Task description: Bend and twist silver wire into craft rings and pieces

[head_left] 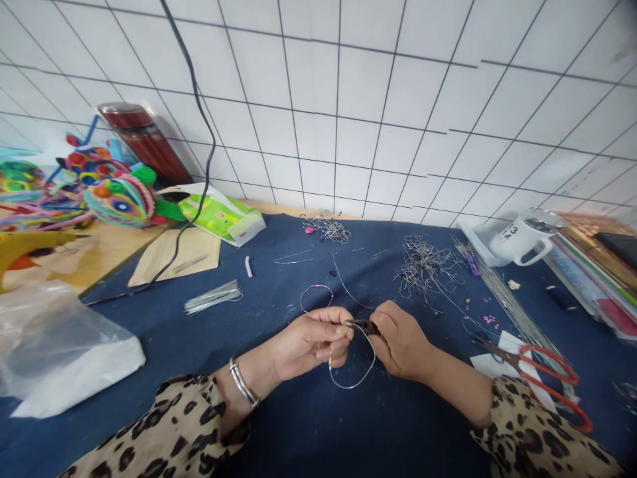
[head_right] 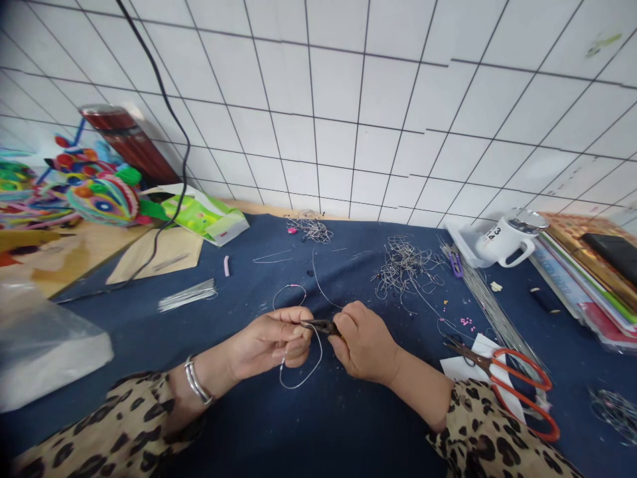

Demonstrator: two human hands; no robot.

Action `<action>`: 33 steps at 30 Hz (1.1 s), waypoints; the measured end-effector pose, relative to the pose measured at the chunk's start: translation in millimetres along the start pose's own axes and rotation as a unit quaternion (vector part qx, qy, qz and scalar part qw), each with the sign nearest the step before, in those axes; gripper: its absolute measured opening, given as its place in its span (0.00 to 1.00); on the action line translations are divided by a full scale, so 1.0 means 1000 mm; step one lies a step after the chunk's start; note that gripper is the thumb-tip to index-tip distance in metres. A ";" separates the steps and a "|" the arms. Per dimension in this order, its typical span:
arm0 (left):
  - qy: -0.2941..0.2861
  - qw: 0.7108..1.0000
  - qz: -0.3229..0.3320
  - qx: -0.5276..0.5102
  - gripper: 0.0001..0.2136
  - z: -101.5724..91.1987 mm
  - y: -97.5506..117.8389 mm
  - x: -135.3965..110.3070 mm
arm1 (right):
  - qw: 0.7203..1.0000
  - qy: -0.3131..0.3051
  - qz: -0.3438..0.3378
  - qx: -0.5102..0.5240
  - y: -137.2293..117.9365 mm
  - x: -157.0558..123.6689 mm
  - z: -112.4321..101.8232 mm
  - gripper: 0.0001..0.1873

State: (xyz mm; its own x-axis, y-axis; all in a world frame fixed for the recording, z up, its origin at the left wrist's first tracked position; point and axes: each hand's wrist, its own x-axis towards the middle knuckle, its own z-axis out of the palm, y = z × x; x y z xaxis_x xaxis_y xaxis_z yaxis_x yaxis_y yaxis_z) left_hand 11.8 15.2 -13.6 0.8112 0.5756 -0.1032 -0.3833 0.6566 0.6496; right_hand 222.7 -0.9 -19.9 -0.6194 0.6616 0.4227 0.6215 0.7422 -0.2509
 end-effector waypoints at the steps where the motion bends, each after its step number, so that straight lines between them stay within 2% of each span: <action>1: 0.001 1.000 0.001 0.001 0.07 0.000 0.000 0.000 | 1.000 -0.001 0.001 0.000 0.000 0.000 0.000 0.06; 26: 0.011 1.000 0.003 0.010 0.07 -0.001 0.000 0.000 | 1.000 -0.019 0.018 0.001 0.000 -0.001 -0.001 0.06; 33: 0.036 0.998 0.026 0.046 0.04 0.002 0.003 0.001 | 0.999 -0.014 0.034 0.000 0.002 0.000 -0.001 0.06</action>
State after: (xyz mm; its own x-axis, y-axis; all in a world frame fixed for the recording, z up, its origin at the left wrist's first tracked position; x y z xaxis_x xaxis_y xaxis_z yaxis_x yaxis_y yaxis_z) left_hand 12.0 16.6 -10.8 0.7568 0.6427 -0.1191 -0.3782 0.5792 0.7222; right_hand 224.3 0.3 -19.8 -0.5881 0.7139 0.3801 0.6628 0.6947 -0.2793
